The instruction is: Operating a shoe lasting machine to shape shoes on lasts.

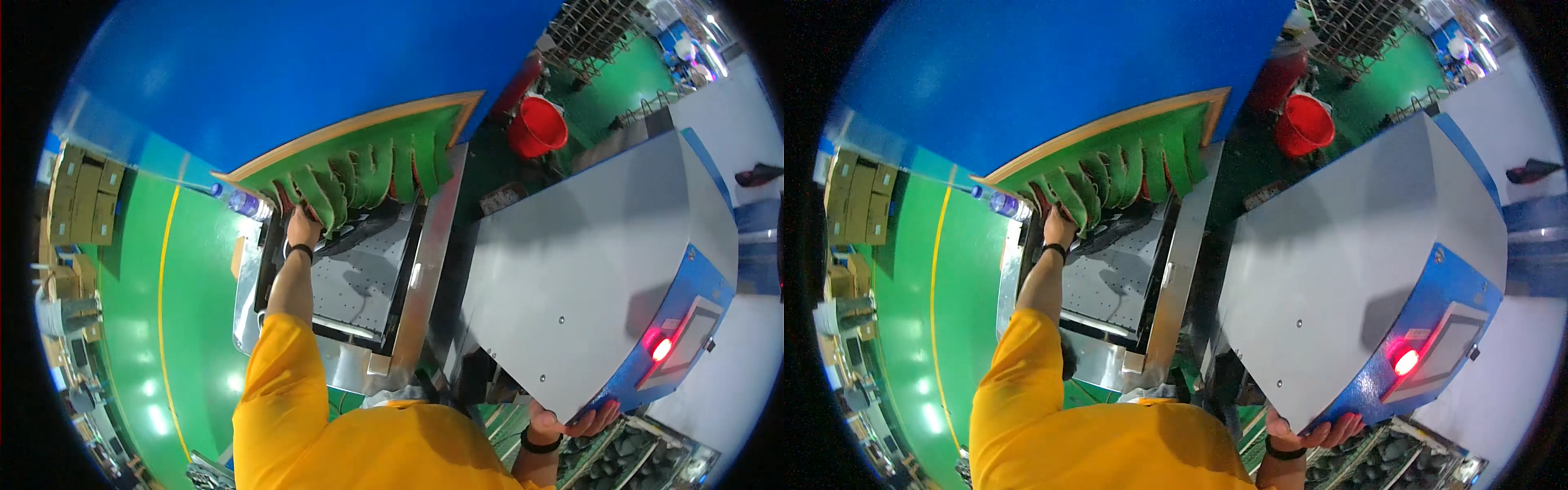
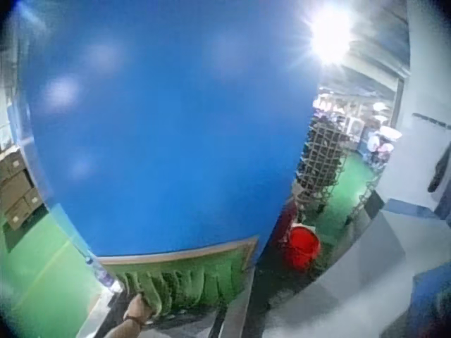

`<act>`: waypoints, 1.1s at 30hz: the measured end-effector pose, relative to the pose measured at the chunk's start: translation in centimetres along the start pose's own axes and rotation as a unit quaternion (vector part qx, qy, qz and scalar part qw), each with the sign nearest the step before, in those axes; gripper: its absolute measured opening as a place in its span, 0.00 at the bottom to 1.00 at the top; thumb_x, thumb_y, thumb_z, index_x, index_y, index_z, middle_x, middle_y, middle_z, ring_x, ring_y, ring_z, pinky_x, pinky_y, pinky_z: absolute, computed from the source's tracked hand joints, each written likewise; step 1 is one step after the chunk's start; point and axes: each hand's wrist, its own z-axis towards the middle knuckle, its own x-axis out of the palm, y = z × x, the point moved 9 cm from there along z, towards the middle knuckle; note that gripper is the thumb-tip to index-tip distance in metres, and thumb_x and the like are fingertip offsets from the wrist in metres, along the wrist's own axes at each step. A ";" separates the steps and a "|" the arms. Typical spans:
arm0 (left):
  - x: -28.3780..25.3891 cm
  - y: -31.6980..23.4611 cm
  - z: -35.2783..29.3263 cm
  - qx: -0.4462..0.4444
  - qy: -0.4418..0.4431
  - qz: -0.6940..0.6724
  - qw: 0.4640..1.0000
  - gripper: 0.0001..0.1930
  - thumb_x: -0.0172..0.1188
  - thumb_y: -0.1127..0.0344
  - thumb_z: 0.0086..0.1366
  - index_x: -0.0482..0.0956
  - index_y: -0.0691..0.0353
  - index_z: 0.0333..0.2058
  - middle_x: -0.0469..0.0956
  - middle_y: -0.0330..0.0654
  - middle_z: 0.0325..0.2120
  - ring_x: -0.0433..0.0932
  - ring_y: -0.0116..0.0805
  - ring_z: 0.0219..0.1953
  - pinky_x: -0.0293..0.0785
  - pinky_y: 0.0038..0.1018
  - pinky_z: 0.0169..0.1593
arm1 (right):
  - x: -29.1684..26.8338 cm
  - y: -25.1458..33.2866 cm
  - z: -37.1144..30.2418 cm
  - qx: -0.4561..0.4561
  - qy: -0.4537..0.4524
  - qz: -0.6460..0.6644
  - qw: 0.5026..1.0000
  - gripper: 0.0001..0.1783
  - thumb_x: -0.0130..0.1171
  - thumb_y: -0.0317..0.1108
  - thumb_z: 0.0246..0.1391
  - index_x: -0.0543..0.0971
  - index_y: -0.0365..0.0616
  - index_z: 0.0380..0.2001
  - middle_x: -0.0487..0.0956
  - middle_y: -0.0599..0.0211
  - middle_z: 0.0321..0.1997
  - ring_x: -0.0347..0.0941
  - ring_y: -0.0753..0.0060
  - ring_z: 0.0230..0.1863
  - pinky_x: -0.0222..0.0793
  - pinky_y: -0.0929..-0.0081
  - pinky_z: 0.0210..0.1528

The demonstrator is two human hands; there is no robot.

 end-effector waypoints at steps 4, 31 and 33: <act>-1.0 -0.9 -4.2 0.028 -0.077 -0.031 0.996 0.28 0.68 0.58 0.53 0.73 0.63 0.51 0.79 0.58 0.42 0.76 0.59 0.46 0.73 0.44 0.48 | 0.1 0.9 0.8 0.033 0.001 0.056 0.998 0.35 0.47 0.55 0.62 0.59 0.40 0.61 0.63 0.46 0.63 0.57 0.46 0.67 0.50 0.40 0.67; -3.5 -26.4 -56.2 0.231 0.606 -0.256 0.717 0.16 0.67 0.73 0.57 0.79 0.68 0.45 0.80 0.41 0.40 0.76 0.24 0.44 0.73 0.23 0.45 | -3.5 1.0 -21.7 0.583 0.400 0.690 -0.157 0.27 0.56 0.32 0.60 0.67 0.44 0.62 0.74 0.58 0.58 0.76 0.65 0.52 0.72 0.70 0.55; -0.1 -25.3 -58.0 0.166 0.653 -0.162 0.721 0.09 0.65 0.71 0.60 0.83 0.67 0.38 0.82 0.38 0.31 0.77 0.20 0.38 0.73 0.20 0.40 | -4.1 -0.4 -25.1 0.572 0.377 0.725 -0.067 0.20 0.55 0.37 0.61 0.74 0.41 0.54 0.80 0.60 0.48 0.79 0.70 0.44 0.75 0.73 0.50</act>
